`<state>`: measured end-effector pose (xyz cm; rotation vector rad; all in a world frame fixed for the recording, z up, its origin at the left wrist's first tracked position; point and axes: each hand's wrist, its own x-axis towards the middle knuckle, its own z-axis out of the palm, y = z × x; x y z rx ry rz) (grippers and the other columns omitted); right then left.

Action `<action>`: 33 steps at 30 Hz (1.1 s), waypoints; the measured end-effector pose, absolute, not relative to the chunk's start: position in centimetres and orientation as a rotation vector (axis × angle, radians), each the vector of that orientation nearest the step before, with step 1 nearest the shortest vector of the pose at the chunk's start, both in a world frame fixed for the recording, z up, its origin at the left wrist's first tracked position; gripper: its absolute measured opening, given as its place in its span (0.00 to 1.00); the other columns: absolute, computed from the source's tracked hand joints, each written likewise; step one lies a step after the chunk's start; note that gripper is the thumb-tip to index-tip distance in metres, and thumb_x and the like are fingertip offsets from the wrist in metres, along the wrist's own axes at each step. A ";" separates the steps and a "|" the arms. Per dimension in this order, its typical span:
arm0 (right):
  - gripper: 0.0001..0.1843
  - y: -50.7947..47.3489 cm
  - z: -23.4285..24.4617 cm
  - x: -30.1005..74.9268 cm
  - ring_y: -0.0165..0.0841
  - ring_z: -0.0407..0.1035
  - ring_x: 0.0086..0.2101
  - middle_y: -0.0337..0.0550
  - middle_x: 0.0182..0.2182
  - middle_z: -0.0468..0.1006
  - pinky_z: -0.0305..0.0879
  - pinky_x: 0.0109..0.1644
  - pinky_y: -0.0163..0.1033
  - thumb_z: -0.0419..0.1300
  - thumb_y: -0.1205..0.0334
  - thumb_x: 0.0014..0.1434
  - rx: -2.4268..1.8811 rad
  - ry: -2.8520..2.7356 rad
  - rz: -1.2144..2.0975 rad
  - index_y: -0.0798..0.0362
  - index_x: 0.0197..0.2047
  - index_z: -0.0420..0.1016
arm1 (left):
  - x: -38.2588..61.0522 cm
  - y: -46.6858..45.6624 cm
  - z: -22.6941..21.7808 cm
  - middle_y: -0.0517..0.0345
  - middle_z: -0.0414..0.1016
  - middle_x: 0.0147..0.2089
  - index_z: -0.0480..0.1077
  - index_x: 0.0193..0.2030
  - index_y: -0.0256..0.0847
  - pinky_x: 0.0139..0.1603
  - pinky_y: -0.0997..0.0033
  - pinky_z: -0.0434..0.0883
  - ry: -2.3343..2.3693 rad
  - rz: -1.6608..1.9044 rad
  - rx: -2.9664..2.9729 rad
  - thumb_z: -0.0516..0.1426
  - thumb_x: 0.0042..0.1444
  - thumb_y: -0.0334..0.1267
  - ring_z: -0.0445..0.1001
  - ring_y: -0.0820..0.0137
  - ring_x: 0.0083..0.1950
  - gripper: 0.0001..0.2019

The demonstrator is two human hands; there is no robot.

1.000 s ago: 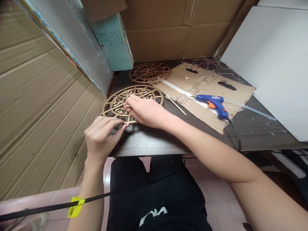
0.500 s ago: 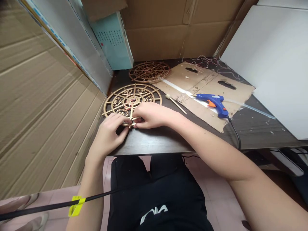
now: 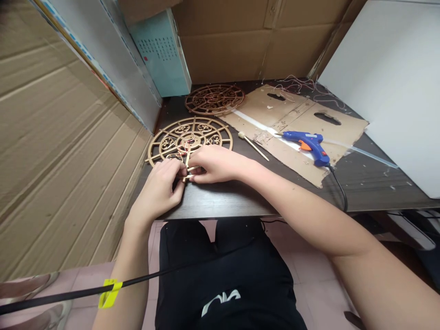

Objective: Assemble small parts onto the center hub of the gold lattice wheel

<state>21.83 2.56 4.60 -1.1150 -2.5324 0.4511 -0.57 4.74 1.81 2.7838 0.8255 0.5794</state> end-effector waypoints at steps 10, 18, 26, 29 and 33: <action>0.09 2.6 4.4 21.7 0.29 0.62 0.30 0.40 0.29 0.74 0.51 0.37 0.36 0.63 0.67 0.63 -1.074 -2.521 0.471 0.55 0.31 0.71 | -0.5 4.9 1.8 0.52 0.69 0.41 0.58 0.39 0.44 0.46 0.55 0.63 0.816 0.558 2.785 0.52 0.59 0.23 0.67 0.57 0.45 0.11; 0.10 2.6 4.4 21.8 0.29 0.61 0.30 0.40 0.29 0.74 0.50 0.37 0.36 0.63 0.67 0.63 -1.066 -2.522 0.464 0.55 0.30 0.70 | -0.5 4.8 1.8 0.52 0.70 0.41 0.59 0.41 0.44 0.46 0.56 0.63 0.829 0.562 2.775 0.52 0.59 0.22 0.68 0.57 0.46 0.11; 0.08 2.6 4.6 21.7 0.30 0.62 0.30 0.40 0.29 0.74 0.52 0.37 0.36 0.62 0.68 0.63 -1.065 -2.517 0.495 0.55 0.31 0.71 | -0.2 4.8 2.0 0.51 0.70 0.41 0.58 0.39 0.45 0.46 0.54 0.64 0.834 0.525 2.830 0.52 0.58 0.23 0.68 0.55 0.45 0.11; 0.07 2.6 4.5 21.7 0.30 0.63 0.31 0.41 0.30 0.74 0.52 0.38 0.36 0.63 0.68 0.63 -1.068 -2.517 0.498 0.55 0.32 0.72 | -0.2 4.8 2.0 0.50 0.70 0.41 0.58 0.38 0.45 0.46 0.54 0.64 0.839 0.528 2.838 0.52 0.58 0.23 0.69 0.55 0.45 0.11; 0.08 2.6 4.5 21.7 0.29 0.62 0.30 0.40 0.29 0.73 0.51 0.37 0.36 0.63 0.67 0.63 -1.092 -2.519 0.492 0.55 0.31 0.71 | -0.2 4.8 1.9 0.50 0.71 0.41 0.58 0.39 0.45 0.46 0.54 0.65 0.844 0.543 2.820 0.52 0.57 0.23 0.69 0.55 0.46 0.12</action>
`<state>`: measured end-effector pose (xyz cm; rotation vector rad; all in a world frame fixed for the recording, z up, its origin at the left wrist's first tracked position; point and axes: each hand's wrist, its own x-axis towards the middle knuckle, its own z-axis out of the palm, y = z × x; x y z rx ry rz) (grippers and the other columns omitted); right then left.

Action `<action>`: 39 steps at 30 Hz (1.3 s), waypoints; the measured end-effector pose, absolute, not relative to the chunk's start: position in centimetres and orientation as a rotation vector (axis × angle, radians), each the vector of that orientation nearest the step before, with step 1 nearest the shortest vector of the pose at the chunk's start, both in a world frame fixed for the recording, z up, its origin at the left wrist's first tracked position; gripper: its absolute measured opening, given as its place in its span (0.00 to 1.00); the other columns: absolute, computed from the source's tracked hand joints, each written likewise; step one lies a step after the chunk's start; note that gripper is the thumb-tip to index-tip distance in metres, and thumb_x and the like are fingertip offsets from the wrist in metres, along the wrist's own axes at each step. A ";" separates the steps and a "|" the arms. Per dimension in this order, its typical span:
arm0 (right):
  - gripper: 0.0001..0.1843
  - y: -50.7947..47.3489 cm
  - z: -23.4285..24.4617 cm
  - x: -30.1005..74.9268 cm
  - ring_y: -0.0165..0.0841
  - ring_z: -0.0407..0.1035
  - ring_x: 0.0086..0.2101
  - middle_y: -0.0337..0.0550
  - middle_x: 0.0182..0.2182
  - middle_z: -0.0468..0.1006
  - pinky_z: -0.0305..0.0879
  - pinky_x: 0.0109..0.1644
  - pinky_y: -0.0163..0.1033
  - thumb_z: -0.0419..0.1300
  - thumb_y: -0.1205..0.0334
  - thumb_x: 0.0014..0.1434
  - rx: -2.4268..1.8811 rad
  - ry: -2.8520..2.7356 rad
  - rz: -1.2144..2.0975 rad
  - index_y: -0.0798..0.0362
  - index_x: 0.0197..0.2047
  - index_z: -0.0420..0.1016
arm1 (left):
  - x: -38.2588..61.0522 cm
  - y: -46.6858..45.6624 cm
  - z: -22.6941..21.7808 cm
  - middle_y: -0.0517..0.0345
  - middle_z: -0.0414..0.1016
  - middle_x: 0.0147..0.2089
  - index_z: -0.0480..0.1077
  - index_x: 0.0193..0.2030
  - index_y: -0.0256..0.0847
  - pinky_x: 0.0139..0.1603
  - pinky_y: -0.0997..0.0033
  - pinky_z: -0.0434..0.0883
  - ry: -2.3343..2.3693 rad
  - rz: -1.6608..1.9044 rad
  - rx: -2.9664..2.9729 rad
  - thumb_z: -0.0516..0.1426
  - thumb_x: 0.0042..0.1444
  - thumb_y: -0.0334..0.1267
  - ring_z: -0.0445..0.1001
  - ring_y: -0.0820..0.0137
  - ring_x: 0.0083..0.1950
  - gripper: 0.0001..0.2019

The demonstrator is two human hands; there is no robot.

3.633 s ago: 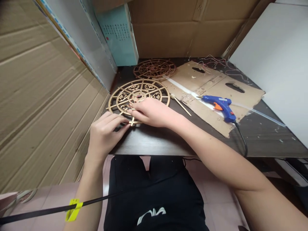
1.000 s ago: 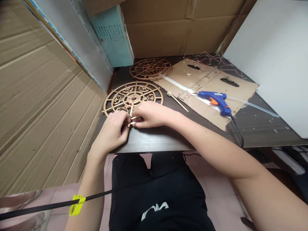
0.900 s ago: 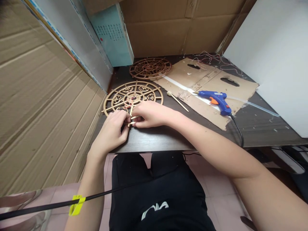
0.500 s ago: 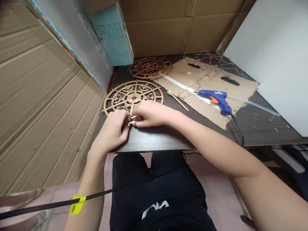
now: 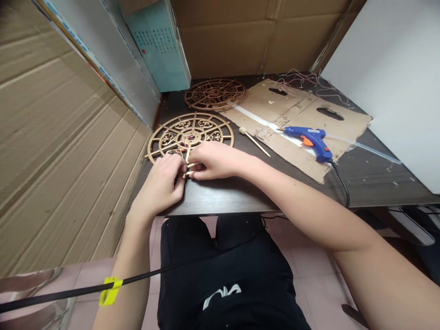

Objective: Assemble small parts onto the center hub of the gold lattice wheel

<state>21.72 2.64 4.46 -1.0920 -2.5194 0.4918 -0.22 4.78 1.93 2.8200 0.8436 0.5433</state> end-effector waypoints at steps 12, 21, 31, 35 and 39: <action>0.08 2.7 4.4 21.8 0.29 0.60 0.30 0.40 0.29 0.74 0.50 0.37 0.37 0.63 0.66 0.63 -1.081 -2.522 0.491 0.55 0.31 0.71 | -0.4 4.7 2.0 0.52 0.70 0.41 0.58 0.39 0.45 0.47 0.55 0.64 0.836 0.578 2.823 0.53 0.58 0.23 0.69 0.56 0.46 0.12; 0.07 2.8 4.2 21.9 0.30 0.63 0.30 0.40 0.30 0.75 0.53 0.38 0.36 0.63 0.66 0.63 -1.058 -2.504 0.507 0.55 0.32 0.73 | -0.4 4.5 2.2 0.51 0.72 0.42 0.60 0.39 0.45 0.47 0.55 0.65 0.854 0.554 2.854 0.53 0.59 0.23 0.70 0.55 0.47 0.11; 0.07 2.8 4.1 21.9 0.29 0.63 0.31 0.41 0.31 0.76 0.52 0.38 0.36 0.63 0.65 0.64 -1.056 -2.511 0.512 0.56 0.33 0.73 | -0.4 4.4 2.1 0.50 0.72 0.42 0.61 0.40 0.44 0.48 0.54 0.66 0.850 0.541 2.867 0.52 0.61 0.23 0.70 0.54 0.48 0.09; 0.07 2.8 4.1 21.9 0.30 0.62 0.31 0.41 0.31 0.75 0.52 0.38 0.37 0.62 0.65 0.64 -1.052 -2.512 0.507 0.55 0.33 0.73 | -0.4 4.5 2.1 0.50 0.72 0.42 0.60 0.39 0.44 0.48 0.53 0.66 0.848 0.544 2.848 0.52 0.60 0.23 0.70 0.55 0.47 0.10; 0.07 2.9 4.1 21.9 0.30 0.62 0.31 0.41 0.31 0.75 0.52 0.38 0.37 0.63 0.65 0.64 -1.050 -2.510 0.512 0.55 0.33 0.74 | -0.4 4.5 2.1 0.50 0.72 0.42 0.59 0.39 0.45 0.48 0.53 0.66 0.857 0.548 2.821 0.52 0.60 0.23 0.71 0.54 0.47 0.10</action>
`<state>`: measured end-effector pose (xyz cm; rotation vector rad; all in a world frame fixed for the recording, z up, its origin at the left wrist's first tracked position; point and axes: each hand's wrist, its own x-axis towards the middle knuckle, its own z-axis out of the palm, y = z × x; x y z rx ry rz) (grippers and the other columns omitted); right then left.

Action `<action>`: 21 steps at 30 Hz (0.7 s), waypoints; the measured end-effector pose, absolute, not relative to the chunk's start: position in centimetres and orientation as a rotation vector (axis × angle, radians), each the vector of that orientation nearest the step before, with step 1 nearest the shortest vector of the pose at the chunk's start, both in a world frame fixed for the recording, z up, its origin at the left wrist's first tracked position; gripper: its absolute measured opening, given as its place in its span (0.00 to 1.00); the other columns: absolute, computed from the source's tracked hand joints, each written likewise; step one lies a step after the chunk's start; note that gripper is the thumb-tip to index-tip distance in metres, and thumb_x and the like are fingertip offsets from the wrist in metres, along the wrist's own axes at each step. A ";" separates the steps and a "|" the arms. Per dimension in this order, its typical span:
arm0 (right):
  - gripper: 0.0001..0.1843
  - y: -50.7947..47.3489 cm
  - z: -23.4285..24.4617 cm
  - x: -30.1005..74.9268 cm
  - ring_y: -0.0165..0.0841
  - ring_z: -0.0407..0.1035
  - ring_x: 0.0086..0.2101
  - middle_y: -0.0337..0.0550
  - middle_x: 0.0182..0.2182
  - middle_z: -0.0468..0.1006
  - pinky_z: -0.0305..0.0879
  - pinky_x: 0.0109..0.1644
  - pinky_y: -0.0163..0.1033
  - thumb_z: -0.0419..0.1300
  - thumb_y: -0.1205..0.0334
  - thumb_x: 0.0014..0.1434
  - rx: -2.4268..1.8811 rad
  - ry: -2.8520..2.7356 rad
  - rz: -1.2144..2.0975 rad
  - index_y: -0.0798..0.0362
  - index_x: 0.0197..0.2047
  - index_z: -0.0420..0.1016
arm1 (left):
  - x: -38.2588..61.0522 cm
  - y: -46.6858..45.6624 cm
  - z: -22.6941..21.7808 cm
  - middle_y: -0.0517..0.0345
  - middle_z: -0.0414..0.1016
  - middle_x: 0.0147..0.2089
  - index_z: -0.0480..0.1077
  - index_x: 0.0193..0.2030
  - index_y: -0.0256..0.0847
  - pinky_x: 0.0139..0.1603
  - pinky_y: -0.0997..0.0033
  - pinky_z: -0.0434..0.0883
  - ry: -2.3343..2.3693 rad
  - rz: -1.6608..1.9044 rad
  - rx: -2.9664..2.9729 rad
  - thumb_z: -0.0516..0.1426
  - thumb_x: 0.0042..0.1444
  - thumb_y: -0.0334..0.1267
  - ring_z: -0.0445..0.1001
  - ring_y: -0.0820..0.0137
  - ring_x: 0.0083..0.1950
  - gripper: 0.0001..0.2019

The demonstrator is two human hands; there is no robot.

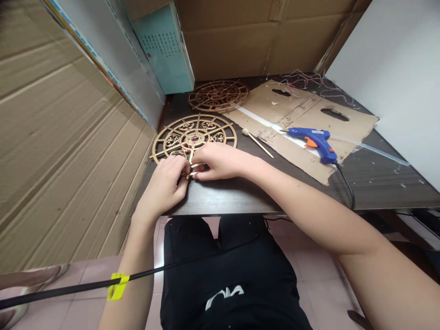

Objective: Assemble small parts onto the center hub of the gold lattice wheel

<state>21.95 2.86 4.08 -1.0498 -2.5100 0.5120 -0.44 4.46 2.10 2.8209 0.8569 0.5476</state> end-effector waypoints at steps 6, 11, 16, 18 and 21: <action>0.07 2.7 4.2 21.9 0.30 0.62 0.31 0.41 0.30 0.75 0.52 0.38 0.37 0.63 0.65 0.64 -1.064 -2.501 0.522 0.55 0.33 0.74 | -0.4 4.6 1.9 0.51 0.72 0.41 0.58 0.39 0.45 0.47 0.54 0.65 0.850 0.563 2.807 0.52 0.59 0.23 0.70 0.55 0.47 0.11; 0.08 2.8 4.1 21.9 0.29 0.61 0.31 0.41 0.30 0.75 0.52 0.38 0.36 0.63 0.65 0.64 -1.075 -2.508 0.515 0.55 0.32 0.73 | -0.4 4.6 2.0 0.51 0.71 0.41 0.57 0.39 0.45 0.47 0.54 0.65 0.850 0.568 2.809 0.52 0.59 0.23 0.70 0.55 0.46 0.11; 0.08 2.7 4.2 21.9 0.29 0.61 0.30 0.41 0.30 0.75 0.52 0.38 0.36 0.63 0.64 0.64 -1.071 -2.510 0.512 0.55 0.32 0.73 | -0.4 4.5 2.0 0.51 0.71 0.41 0.57 0.39 0.45 0.47 0.54 0.65 0.858 0.562 2.803 0.52 0.59 0.23 0.70 0.55 0.46 0.11; 0.08 2.7 4.2 21.9 0.29 0.61 0.30 0.41 0.30 0.74 0.52 0.38 0.36 0.63 0.65 0.64 -1.078 -2.510 0.509 0.55 0.32 0.72 | -0.4 4.5 2.0 0.51 0.71 0.41 0.57 0.39 0.45 0.47 0.54 0.64 0.857 0.562 2.805 0.52 0.59 0.23 0.69 0.55 0.46 0.11; 0.09 2.7 4.2 21.9 0.29 0.61 0.30 0.41 0.30 0.74 0.52 0.37 0.36 0.63 0.64 0.64 -1.083 -2.508 0.510 0.55 0.31 0.71 | -0.4 4.6 1.9 0.51 0.71 0.41 0.57 0.39 0.45 0.46 0.55 0.64 0.852 0.568 2.804 0.52 0.59 0.23 0.69 0.55 0.46 0.11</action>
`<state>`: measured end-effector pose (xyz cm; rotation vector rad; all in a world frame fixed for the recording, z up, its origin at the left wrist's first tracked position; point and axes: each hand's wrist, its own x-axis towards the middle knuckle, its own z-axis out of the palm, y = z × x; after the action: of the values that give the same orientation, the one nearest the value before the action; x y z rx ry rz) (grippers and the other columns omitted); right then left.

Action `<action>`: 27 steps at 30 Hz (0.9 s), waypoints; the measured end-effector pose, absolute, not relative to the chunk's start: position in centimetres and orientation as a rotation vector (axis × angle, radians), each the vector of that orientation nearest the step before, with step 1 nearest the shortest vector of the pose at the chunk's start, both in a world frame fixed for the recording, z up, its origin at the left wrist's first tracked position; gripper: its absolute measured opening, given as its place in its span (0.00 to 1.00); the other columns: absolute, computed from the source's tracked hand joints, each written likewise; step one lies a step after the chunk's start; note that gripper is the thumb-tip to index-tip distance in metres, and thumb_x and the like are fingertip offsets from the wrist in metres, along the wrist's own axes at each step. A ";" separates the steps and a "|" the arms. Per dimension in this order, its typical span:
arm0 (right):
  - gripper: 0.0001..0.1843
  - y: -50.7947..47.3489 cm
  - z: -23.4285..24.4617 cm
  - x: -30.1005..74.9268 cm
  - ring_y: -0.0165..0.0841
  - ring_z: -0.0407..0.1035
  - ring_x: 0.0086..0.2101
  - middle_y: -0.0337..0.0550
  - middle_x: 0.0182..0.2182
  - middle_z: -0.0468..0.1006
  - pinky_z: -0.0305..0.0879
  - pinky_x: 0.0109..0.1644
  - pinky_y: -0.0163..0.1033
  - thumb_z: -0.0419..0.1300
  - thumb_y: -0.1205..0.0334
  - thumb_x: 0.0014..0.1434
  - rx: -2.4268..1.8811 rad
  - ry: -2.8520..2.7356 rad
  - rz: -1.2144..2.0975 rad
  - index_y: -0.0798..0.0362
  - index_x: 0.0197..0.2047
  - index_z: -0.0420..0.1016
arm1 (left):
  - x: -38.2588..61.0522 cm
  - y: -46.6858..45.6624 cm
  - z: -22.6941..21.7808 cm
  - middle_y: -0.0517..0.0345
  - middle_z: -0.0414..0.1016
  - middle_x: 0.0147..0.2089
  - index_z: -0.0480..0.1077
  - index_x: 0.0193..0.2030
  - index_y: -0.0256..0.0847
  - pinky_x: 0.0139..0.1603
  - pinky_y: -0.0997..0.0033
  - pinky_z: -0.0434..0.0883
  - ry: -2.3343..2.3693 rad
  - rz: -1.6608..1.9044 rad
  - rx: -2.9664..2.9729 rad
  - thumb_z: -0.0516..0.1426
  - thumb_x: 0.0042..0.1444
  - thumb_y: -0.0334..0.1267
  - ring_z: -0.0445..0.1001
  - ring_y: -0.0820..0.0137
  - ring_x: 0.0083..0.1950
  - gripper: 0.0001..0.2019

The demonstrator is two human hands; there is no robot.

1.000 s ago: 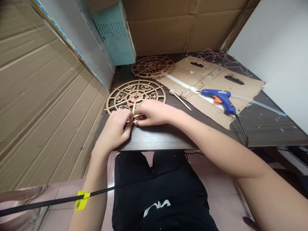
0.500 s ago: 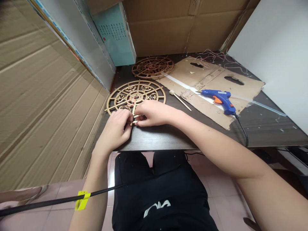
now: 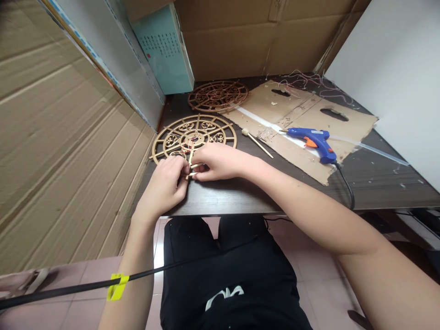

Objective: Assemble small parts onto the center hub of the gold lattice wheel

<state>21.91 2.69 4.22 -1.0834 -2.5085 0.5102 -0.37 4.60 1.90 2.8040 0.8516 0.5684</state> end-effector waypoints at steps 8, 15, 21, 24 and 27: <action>0.10 2.8 4.0 21.9 0.29 0.60 0.30 0.39 0.29 0.73 0.50 0.37 0.37 0.63 0.64 0.64 -1.065 -2.504 0.511 0.54 0.30 0.69 | -0.4 4.7 1.6 0.52 0.69 0.40 0.55 0.39 0.45 0.45 0.57 0.63 0.855 0.621 2.760 0.53 0.58 0.23 0.68 0.57 0.44 0.13; 0.09 2.9 3.9 22.0 0.29 0.62 0.31 0.41 0.30 0.75 0.51 0.37 0.37 0.63 0.64 0.64 -1.070 -2.508 0.500 0.55 0.32 0.71 | -0.5 4.5 1.8 0.53 0.70 0.41 0.59 0.41 0.44 0.47 0.56 0.63 0.835 0.592 2.773 0.53 0.59 0.22 0.69 0.58 0.46 0.11; 0.08 2.8 4.0 21.9 0.29 0.61 0.30 0.41 0.30 0.75 0.51 0.37 0.37 0.63 0.64 0.64 -1.068 -2.507 0.510 0.55 0.32 0.72 | -0.3 4.5 2.0 0.52 0.70 0.41 0.60 0.39 0.43 0.47 0.56 0.63 0.836 0.560 2.815 0.52 0.59 0.22 0.69 0.57 0.47 0.10; 0.08 2.8 4.1 21.8 0.29 0.61 0.30 0.41 0.30 0.75 0.51 0.37 0.36 0.63 0.64 0.64 -1.061 -2.506 0.522 0.55 0.32 0.72 | -0.4 4.6 2.0 0.52 0.70 0.40 0.59 0.39 0.44 0.46 0.56 0.63 0.841 0.547 2.824 0.52 0.59 0.23 0.68 0.56 0.45 0.10; 0.09 2.8 4.2 21.8 0.28 0.61 0.30 0.40 0.30 0.74 0.51 0.37 0.36 0.63 0.64 0.64 -1.056 -2.505 0.516 0.55 0.31 0.71 | -0.4 4.6 1.9 0.52 0.69 0.40 0.57 0.39 0.44 0.46 0.55 0.63 0.837 0.547 2.823 0.52 0.59 0.22 0.68 0.56 0.45 0.11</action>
<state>21.79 2.78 4.16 -1.0557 -2.5049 0.5155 -0.44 4.62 1.86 2.8231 0.8374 0.5469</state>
